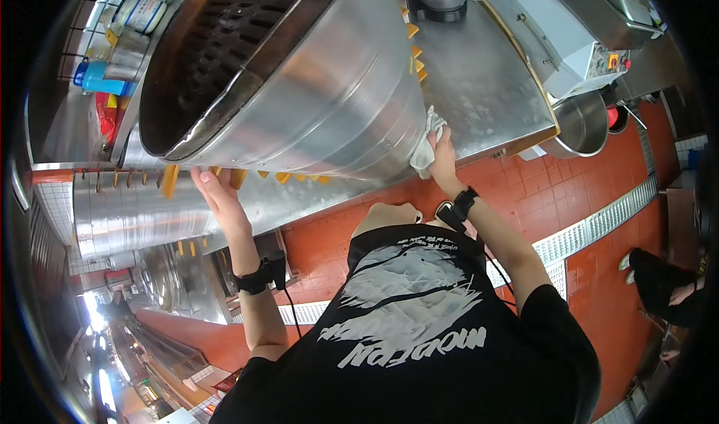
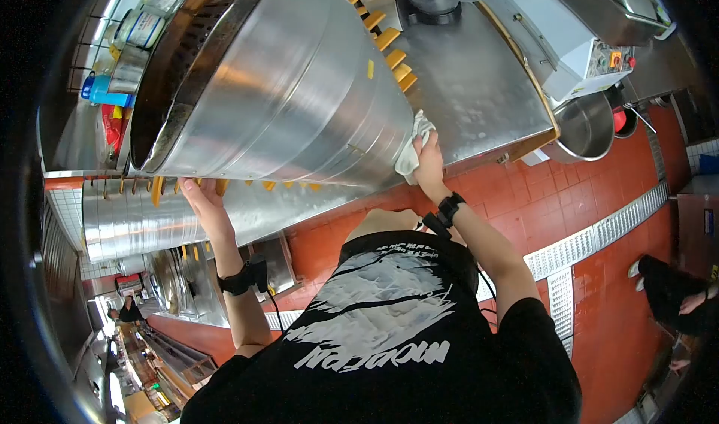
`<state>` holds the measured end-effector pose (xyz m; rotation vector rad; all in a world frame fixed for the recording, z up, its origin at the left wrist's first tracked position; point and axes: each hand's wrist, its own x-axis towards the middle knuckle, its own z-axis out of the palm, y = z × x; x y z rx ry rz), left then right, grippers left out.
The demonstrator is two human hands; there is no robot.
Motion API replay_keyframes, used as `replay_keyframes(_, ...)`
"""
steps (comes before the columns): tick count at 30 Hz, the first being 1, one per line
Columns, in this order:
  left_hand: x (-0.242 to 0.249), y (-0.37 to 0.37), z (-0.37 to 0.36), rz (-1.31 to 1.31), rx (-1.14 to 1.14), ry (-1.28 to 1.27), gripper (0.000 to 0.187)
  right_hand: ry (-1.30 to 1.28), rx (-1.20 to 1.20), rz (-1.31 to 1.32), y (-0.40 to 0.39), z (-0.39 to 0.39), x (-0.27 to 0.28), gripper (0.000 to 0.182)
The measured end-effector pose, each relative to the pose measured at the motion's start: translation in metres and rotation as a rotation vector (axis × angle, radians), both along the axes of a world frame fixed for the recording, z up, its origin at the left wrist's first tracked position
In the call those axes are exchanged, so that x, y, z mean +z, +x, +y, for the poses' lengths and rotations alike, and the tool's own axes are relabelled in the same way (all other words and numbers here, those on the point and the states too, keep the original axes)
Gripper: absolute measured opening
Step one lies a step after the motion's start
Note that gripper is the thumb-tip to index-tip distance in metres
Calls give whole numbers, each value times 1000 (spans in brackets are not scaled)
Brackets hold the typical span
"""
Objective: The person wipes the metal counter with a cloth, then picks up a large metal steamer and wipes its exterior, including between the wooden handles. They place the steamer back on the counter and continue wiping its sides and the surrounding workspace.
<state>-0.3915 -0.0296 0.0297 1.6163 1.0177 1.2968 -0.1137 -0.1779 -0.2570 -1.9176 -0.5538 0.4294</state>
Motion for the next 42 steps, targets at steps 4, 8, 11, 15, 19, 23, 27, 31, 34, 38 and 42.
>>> replay_keyframes(4, 2, 0, -3, 76, -73, 19, 64, 158, -29, 143, 17, 15, 2, 47)
replay_keyframes(8, 5, 10, -6, 128, -100, 45, 63, 30, -9, 160, 68, 44, 25, 49)
replay_keyframes(11, 3, 14, -8, 120, 6, 105, 60, 37, 23, 109, 95, 68, 47, 50)
replay_keyframes(15, -1, 11, -9, 201, 110, 186, 48, 122, 34, 90, 90, 66, 84, 45)
replay_keyframes(19, -2, 9, -14, 367, 165, 315, 37, 408, 118, 285, 69, 37, 147, 50)
replay_keyframes(23, -18, -1, -4, 252, 55, 358, 38, 668, 356, 35, 59, 3, 255, 64)
replay_keyframes(27, -10, 5, -11, 215, 16, 281, 45, 757, 309, -572, 61, -7, 335, 71)
replay_keyframes(31, -5, 3, -3, 46, 36, 421, 52, 792, 246, -1045, 53, 7, 376, 60)
replay_keyframes(34, 28, -12, 6, -362, -127, 309, 52, 840, 144, -1246, 51, 23, 347, 55)
replay_keyframes(38, 95, -10, -1, -382, -138, 339, 50, 638, 539, -973, 37, -3, 251, 54)
replay_keyframes(42, 115, -3, -5, -37, -109, 497, 33, 296, 794, 327, 9, -23, 141, 51)
